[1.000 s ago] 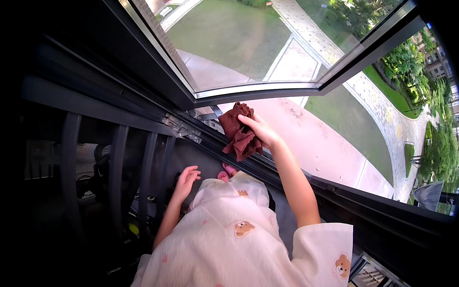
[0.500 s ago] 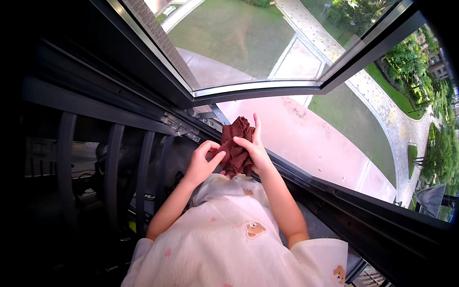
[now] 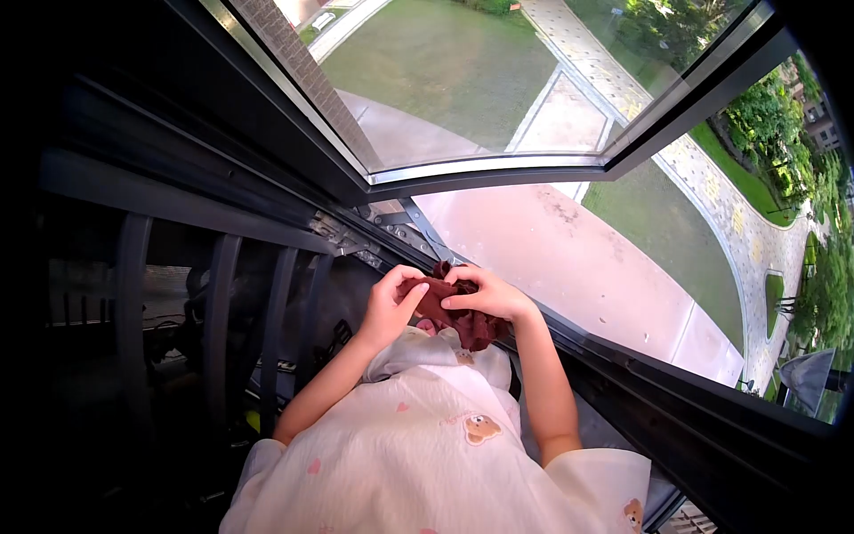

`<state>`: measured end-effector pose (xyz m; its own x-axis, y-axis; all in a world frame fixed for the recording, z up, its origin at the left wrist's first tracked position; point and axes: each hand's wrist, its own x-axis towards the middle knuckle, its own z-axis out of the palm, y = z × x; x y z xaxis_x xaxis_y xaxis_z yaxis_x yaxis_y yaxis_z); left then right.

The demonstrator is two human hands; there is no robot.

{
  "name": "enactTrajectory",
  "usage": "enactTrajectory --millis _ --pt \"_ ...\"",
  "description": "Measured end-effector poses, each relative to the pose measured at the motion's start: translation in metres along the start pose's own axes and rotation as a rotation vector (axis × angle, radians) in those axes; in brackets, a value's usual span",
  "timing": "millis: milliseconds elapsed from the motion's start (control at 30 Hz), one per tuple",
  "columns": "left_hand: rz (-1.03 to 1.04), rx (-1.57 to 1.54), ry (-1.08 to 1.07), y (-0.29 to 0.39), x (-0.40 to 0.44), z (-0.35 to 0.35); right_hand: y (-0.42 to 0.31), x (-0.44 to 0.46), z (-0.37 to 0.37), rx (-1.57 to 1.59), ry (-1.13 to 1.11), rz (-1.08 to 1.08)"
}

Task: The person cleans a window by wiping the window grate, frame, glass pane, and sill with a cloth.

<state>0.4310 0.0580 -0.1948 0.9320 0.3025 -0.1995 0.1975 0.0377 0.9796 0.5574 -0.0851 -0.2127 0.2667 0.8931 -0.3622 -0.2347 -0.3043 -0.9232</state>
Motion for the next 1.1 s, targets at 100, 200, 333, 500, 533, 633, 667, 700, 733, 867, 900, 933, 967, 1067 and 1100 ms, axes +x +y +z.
enactTrajectory --millis 100,200,333,500,533,633,667,700,733,867,900,933,967,1067,1100 --pt "-0.031 -0.222 -0.11 0.004 0.0 -0.002 0.002 0.004 -0.024 0.11 0.008 -0.034" --pt "-0.078 -0.241 -0.127 0.009 -0.009 -0.01 0.031 0.018 -0.061 0.49 0.09 -0.115" --pt "-0.118 -0.276 -0.022 -0.012 -0.028 -0.026 0.082 0.068 -0.104 0.608 0.102 0.212" --pt "-0.171 -0.256 0.198 -0.042 -0.066 -0.047 0.102 0.15 -0.103 0.591 -0.172 0.274" --pt "-0.193 -0.214 0.26 -0.05 -0.075 -0.051 0.099 0.167 -0.098 0.495 -0.083 0.226" --pt "-0.255 -0.194 0.388 -0.064 -0.101 -0.06 0.136 0.228 -0.107 0.801 -0.246 0.295" --pt "-0.289 -0.209 0.433 -0.069 -0.108 -0.062 0.135 0.234 -0.094 0.827 -0.156 0.255" --pt "-0.303 -0.222 0.469 -0.075 -0.114 -0.062 0.133 0.242 -0.086 0.816 -0.11 0.226" --pt "-0.292 -0.227 0.489 -0.079 -0.119 -0.061 0.132 0.247 -0.079 0.8 -0.068 0.201" --pt "-0.313 -0.228 0.597 -0.082 -0.135 -0.054 0.114 0.267 -0.077 0.706 -0.012 0.147" --pt "-0.312 -0.237 0.611 -0.083 -0.136 -0.053 0.11 0.273 -0.075 0.684 -0.004 0.133" --pt "-0.311 -0.241 0.623 -0.085 -0.138 -0.052 0.106 0.278 -0.076 0.662 -0.003 0.126" --pt "-0.29 -0.247 0.619 -0.087 -0.139 -0.051 0.103 0.282 -0.074 0.642 0.003 0.118" --pt "-0.274 -0.255 0.622 -0.09 -0.14 -0.047 0.099 0.287 -0.072 0.579 0.012 0.097" --pt "-0.279 -0.25 0.618 -0.09 -0.141 -0.047 0.099 0.286 -0.073 0.562 0.011 0.091"
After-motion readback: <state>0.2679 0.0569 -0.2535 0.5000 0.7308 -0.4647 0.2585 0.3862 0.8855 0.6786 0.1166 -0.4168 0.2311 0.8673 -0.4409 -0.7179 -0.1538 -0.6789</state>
